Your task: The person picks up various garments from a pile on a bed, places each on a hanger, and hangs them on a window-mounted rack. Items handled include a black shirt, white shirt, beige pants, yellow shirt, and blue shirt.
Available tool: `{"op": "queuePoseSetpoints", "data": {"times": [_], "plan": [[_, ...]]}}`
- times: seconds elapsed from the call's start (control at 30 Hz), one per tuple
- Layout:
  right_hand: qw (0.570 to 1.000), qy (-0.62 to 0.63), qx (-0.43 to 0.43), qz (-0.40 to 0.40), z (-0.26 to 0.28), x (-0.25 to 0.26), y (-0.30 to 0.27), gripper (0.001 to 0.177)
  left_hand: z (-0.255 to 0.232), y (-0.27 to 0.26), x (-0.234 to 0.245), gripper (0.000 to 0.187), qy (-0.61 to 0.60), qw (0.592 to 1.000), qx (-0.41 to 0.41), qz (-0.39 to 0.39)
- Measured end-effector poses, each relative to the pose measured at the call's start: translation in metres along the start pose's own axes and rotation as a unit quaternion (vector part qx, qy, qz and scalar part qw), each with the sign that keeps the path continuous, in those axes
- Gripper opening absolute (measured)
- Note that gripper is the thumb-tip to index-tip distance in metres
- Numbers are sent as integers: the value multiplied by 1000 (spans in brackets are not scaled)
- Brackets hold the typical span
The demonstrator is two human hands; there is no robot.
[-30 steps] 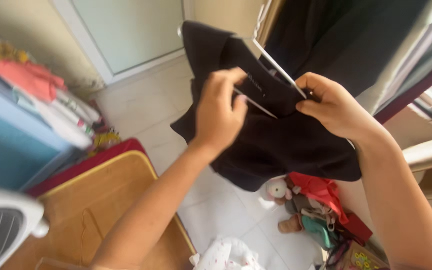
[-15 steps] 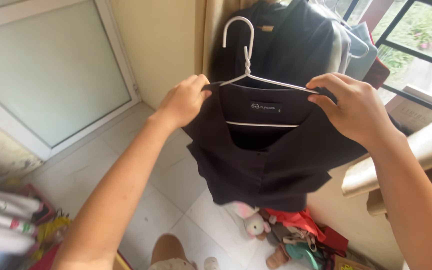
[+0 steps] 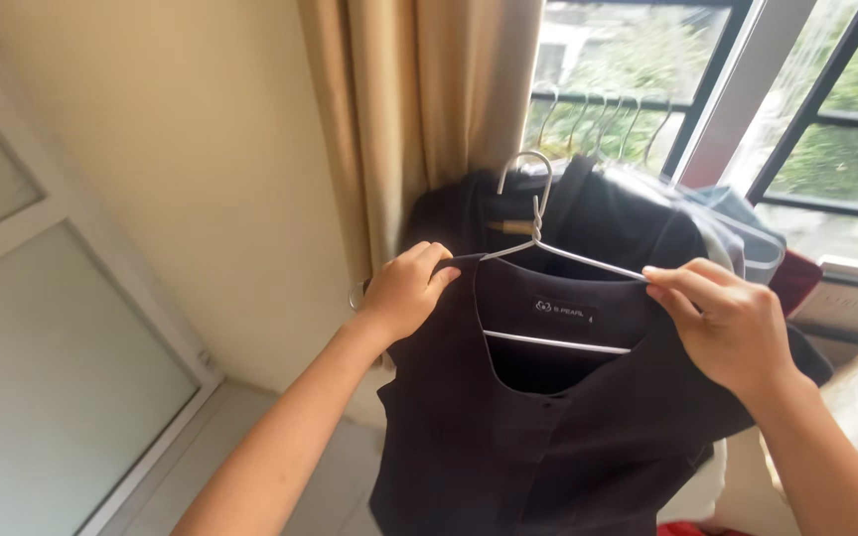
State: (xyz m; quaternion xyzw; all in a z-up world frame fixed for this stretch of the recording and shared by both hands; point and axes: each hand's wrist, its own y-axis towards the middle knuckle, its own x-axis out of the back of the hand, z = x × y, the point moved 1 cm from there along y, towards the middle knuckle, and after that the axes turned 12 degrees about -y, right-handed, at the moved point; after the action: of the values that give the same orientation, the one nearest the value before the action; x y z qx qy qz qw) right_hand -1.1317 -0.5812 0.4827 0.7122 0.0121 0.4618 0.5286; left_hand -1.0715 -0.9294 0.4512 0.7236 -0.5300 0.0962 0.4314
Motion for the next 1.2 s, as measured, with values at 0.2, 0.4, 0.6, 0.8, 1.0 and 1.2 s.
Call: {"op": "queuePoseSetpoints", "data": {"times": [0.2, 0.4, 0.6, 0.8, 1.0, 1.2], "plan": [[996, -72, -51, -27, -23, -42, 52, 14, 58, 124, -17, 27, -37, 998, -36, 17], [987, -113, -116, 3, -47, -68, 109, 12, 96, 233, -45, 32, -88, 985, -130, 76], [977, -165, -130, 45, -55, -97, 148, 13, 92, 285, -69, 45, -53, 948, -300, 93], [967, -207, -130, 78, -57, -107, 180, 13, 108, 283, -59, 18, 201, 939, -272, 62], [967, -168, -150, 119, -64, -102, 192, 14, 124, 287, -76, 15, 255, 935, -240, -60], [968, -49, -165, 185, -82, -100, 205, 15, 145, 310, -76, 9, 258, 941, -217, -23]]}}
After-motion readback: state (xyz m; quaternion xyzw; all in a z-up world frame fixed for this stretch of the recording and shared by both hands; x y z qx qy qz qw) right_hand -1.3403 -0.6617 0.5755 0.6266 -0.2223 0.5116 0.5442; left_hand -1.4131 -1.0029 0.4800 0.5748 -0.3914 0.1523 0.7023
